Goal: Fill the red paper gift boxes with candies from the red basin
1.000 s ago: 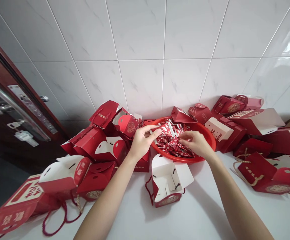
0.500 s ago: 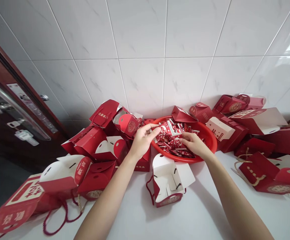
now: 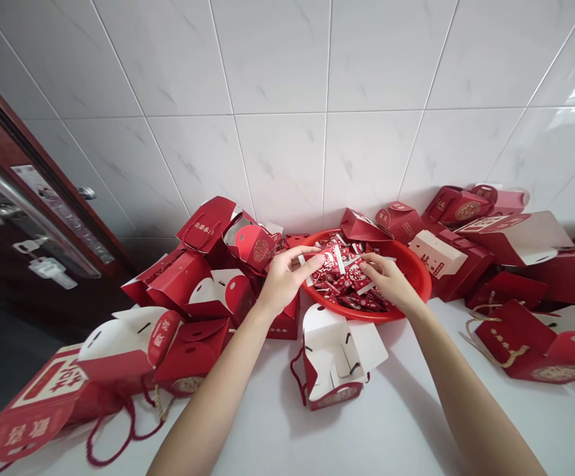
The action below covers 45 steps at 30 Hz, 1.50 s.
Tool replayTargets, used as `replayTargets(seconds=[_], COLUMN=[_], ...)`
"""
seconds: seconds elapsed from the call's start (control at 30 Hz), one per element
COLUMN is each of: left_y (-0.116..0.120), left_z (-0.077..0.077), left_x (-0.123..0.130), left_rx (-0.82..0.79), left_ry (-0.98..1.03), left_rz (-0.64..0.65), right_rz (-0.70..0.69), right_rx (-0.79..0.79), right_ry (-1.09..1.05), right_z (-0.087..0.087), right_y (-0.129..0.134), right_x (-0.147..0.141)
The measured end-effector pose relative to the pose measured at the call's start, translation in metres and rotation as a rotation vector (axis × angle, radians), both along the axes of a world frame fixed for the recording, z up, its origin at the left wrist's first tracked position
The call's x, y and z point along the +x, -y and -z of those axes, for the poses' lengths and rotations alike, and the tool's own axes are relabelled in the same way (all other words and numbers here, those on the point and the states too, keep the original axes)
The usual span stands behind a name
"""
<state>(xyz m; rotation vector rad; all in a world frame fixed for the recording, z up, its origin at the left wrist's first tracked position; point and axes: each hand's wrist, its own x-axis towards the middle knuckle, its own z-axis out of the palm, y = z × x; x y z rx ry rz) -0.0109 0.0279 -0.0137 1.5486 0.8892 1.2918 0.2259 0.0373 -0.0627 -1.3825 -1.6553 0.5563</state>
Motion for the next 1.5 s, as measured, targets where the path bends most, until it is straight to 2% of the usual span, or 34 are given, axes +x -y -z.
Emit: replayTargets(seconds=[0.13, 0.27, 0.33, 0.47, 0.6, 0.87, 0.97, 1.07, 1.2, 1.3, 1.5], left_y=[-0.001, -0.001, -0.001, -0.002, -0.003, -0.005, -0.007, -0.008, -0.007, -0.006, -0.008], left_z=[0.003, 0.005, 0.005, 0.007, 0.009, 0.012, 0.013, 0.014, 0.014, 0.015, 0.02], left_x=[0.003, 0.005, 0.005, 0.006, 0.006, 0.007, 0.006, 0.007, 0.01, 0.01, 0.011], left_rx=[-0.02, -0.059, -0.083, -0.101, -0.122, -0.123, -0.13, -0.179, -0.281, -0.255, -0.193], left_ry=[0.032, 0.029, 0.03, 0.032, 0.058, 0.032, 0.057, 0.106, 0.18, 0.196, 0.208], left_rz=[0.042, 0.041, 0.049, 0.057, 0.101, 0.092, 0.098, 0.1, 0.191, 0.221, 0.184], right_rz=[0.044, 0.061, -0.011, -0.248, -0.236, -0.172, -0.181, -0.209, -0.245, -0.242, -0.283], right_rx=[-0.014, 0.008, -0.004, -0.147, -0.141, 0.002, 0.02, 0.011, -0.061, -0.076, -0.078], right_ry=[0.087, 0.193, 0.26, 0.43, 0.445, 0.351, 0.238, 0.081, -0.132, -0.24, -0.403], right_z=[-0.001, -0.009, -0.015, -0.022, -0.021, -0.031, -0.032, -0.034, -0.042, -0.047, -0.053], right_y=[0.002, 0.006, 0.01, 0.017, 0.018, 0.018, 0.019, 0.021, 0.027, 0.032, 0.038], right_x=[0.001, 0.005, 0.009, 0.017, 0.022, 0.022, 0.02, 0.017, 0.014, 0.014, 0.013])
